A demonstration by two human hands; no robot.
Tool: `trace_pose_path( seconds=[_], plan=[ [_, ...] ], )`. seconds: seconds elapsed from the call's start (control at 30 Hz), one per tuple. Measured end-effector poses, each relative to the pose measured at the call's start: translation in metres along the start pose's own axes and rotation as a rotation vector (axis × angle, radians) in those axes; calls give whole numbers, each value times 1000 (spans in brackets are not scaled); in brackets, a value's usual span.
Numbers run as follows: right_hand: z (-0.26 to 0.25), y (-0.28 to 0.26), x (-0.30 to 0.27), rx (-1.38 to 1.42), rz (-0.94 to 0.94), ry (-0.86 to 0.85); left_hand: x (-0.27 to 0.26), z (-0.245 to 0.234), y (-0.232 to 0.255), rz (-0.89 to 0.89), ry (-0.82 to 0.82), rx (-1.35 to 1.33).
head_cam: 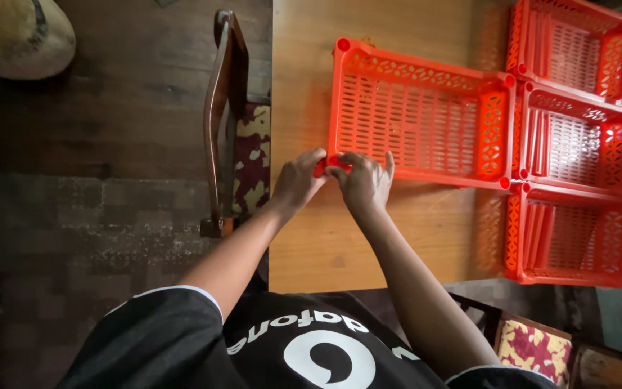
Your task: The person assembles red plastic baskets by inserting cylindrical connectors into corner holes on a wooden table. They repeatedly pick up connectors, align them with the basket corners, and press them in, then lift and reposition the basket to continue assembly.
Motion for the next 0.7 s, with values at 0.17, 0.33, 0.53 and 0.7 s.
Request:
trace_pose_path(
  seconds=[0.17,0.33,0.53,0.7],
  plan=[
    [3,3,1,17,2,11,-4,2,-3,-1,34,-42],
    [-5,-4,-1,20,35,-17,-3,-4,3,-41,22,-28],
    [-3,4,-1,42,-14,27,-3,3,-2,-8,52,20],
    [-14,-1,10,66,40,-46,8,-3,5,-80,8,-35]
  ],
)
Point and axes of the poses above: each hand's wrist, its own x-axis towards the middle knuckle, its own z-axis out of the palm, y = z × x, the point moved 8 cm from there along x, towards the middle knuckle, and after that the axes turned 15 degrees about -y, right-handed, at the moved point
